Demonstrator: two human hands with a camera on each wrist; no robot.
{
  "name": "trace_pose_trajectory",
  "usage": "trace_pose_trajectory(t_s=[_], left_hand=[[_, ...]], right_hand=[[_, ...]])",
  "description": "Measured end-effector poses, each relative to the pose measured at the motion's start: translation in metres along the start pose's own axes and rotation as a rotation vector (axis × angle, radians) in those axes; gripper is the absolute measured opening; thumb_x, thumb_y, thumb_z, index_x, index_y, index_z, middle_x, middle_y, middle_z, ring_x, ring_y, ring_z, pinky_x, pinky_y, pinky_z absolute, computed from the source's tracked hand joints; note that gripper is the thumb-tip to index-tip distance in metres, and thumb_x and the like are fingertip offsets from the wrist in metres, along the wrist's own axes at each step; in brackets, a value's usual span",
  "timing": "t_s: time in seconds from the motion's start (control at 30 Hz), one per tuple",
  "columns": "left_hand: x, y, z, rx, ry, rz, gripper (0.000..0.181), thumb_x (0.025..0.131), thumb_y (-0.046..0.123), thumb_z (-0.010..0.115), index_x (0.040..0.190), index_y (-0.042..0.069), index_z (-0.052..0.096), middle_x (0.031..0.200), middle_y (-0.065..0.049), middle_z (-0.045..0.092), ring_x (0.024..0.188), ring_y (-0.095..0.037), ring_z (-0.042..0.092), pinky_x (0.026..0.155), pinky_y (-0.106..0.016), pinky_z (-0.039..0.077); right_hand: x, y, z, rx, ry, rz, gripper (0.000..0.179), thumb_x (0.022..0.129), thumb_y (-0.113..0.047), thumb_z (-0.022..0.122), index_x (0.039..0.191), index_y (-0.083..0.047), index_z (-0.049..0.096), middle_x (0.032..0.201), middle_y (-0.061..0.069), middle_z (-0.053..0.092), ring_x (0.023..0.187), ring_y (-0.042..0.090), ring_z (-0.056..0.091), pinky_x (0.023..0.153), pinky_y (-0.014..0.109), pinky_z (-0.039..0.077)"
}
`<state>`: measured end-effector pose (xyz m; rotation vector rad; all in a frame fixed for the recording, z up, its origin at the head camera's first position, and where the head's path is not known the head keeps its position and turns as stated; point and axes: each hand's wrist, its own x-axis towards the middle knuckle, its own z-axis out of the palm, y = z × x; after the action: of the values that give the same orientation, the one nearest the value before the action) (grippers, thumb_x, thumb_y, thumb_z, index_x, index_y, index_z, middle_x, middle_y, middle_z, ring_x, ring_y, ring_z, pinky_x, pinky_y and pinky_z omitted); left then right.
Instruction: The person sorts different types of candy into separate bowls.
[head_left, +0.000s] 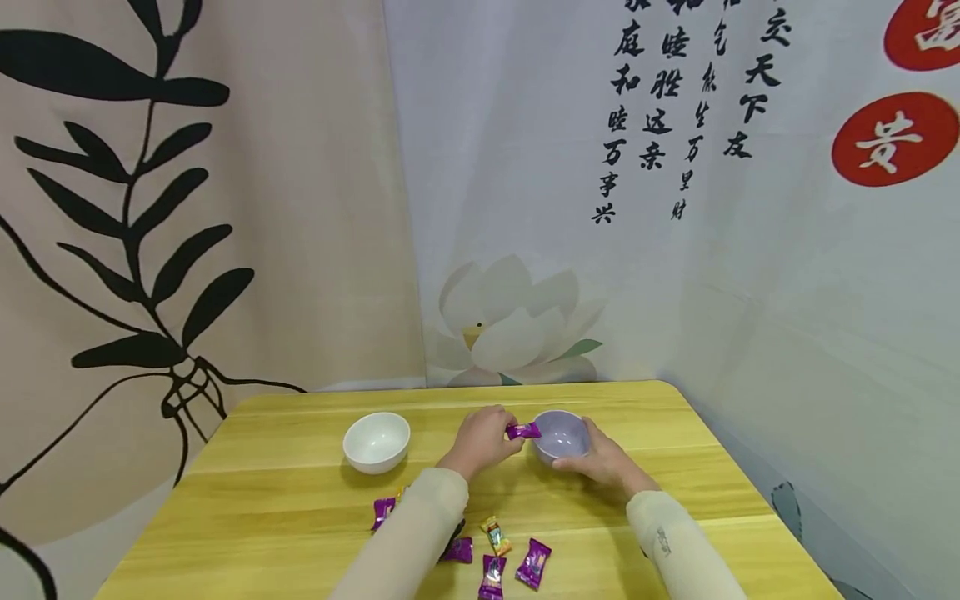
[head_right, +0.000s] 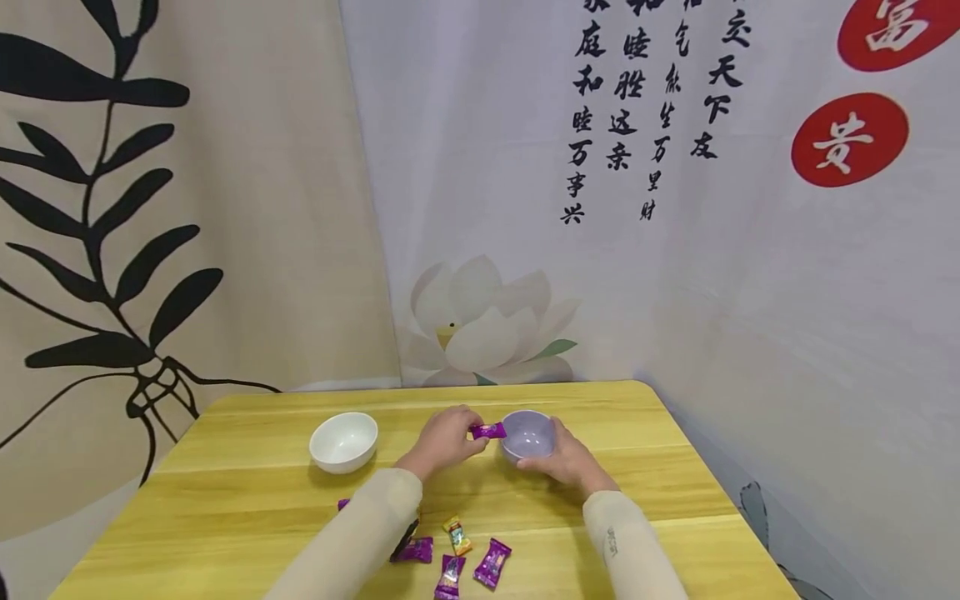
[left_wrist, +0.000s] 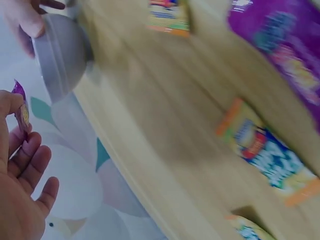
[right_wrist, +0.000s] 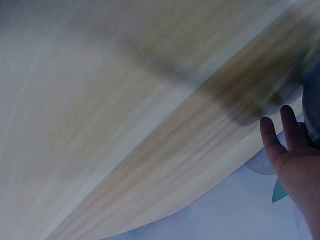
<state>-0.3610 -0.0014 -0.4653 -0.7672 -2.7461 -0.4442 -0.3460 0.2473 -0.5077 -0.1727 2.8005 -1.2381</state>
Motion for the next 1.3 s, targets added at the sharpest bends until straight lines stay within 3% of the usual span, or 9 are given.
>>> trace_pose_trajectory(t_s=[0.23,0.43,0.63,0.77,1.13,1.3], left_hand=[[0.018,0.019,0.004,0.059,-0.044,0.013,0.024,0.086,0.038,0.074,0.093,0.015,0.075,0.083,0.007,0.061,0.081,-0.013,0.058,0.081,-0.038,0.049],[0.025,0.031,0.010,0.107,-0.074,-0.011,0.024,0.087,0.040,0.074,0.092,0.016,0.074,0.082,0.006,0.061,0.081,-0.014,0.059,0.083,-0.039,0.048],[0.024,0.036,0.012,0.107,-0.105,0.000,0.033,0.093,0.037,0.069,0.114,0.012,0.072,0.107,-0.003,0.070,0.099,-0.022,0.065,0.089,-0.044,0.050],[0.021,0.032,0.008,0.090,-0.117,-0.017,0.037,0.095,0.033,0.068,0.125,0.011,0.068,0.123,-0.007,0.067,0.114,-0.026,0.062,0.097,-0.046,0.047],[0.015,0.010,-0.007,0.089,-0.150,-0.017,0.047,0.092,0.042,0.071,0.130,0.015,0.066,0.128,-0.006,0.065,0.120,-0.027,0.058,0.100,-0.048,0.045],[0.006,0.002,-0.016,0.064,-0.156,-0.016,0.047,0.093,0.042,0.070,0.130,0.014,0.065,0.130,-0.006,0.064,0.123,-0.027,0.056,0.103,-0.051,0.042]], right_hand=[[0.001,-0.001,-0.001,0.009,0.003,-0.006,0.117,0.075,-0.050,0.084,0.156,0.002,0.017,0.152,0.027,0.035,0.131,0.043,0.043,0.107,0.061,0.032],[0.002,-0.001,0.001,0.010,-0.009,-0.008,0.119,0.075,-0.051,0.083,0.156,0.003,0.014,0.152,0.027,0.034,0.131,0.042,0.043,0.108,0.060,0.032],[0.002,0.001,0.000,0.005,-0.010,-0.009,0.118,0.076,-0.050,0.082,0.156,0.004,0.013,0.153,0.028,0.032,0.133,0.044,0.041,0.108,0.061,0.032],[0.003,0.003,0.000,0.023,-0.008,-0.024,0.115,0.076,-0.049,0.083,0.155,0.001,0.017,0.149,0.025,0.039,0.131,0.042,0.044,0.107,0.060,0.032],[0.001,0.001,-0.002,0.056,0.011,-0.059,0.103,0.073,-0.043,0.087,0.150,-0.005,0.030,0.137,0.016,0.052,0.124,0.034,0.050,0.104,0.057,0.036],[0.001,0.000,-0.001,0.039,0.013,-0.052,0.108,0.072,-0.045,0.087,0.152,-0.003,0.027,0.139,0.017,0.051,0.125,0.036,0.050,0.105,0.058,0.036]])
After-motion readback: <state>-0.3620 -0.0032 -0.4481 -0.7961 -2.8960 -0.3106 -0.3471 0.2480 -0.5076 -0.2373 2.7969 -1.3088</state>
